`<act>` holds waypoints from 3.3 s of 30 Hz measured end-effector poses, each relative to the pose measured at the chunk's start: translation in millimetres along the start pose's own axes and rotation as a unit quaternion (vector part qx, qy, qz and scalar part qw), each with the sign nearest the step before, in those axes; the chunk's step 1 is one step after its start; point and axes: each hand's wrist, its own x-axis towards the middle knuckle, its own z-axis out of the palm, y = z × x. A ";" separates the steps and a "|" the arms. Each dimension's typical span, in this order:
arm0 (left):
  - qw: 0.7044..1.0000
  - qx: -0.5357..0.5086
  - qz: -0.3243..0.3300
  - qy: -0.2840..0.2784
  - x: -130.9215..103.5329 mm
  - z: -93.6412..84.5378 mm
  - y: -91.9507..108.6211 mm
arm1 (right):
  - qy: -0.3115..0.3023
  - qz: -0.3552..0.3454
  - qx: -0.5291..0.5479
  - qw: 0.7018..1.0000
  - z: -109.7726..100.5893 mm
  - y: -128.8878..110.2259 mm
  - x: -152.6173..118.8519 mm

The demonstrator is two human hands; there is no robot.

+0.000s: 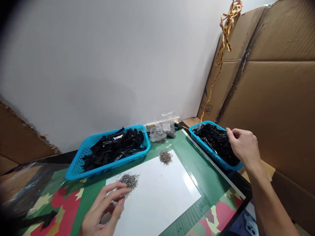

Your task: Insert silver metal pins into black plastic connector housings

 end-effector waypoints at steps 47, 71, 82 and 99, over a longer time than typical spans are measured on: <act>0.887 0.428 -0.157 -0.068 128.3 -79.1 -1.0 | -0.412 -0.258 0.225 0.844 110.5 -109.0 -100.1; 0.971 0.046 -0.215 0.094 112.8 -72.0 10.2 | -0.546 -0.263 0.142 0.783 95.4 -122.8 -105.5; 0.885 -0.308 -0.348 0.006 2.4 7.8 32.4 | -0.596 -0.058 0.461 0.655 90.8 -124.7 -115.5; 0.876 -0.312 -0.315 -0.188 -11.1 11.6 61.4 | -0.499 0.011 0.506 0.703 65.2 -145.3 -166.7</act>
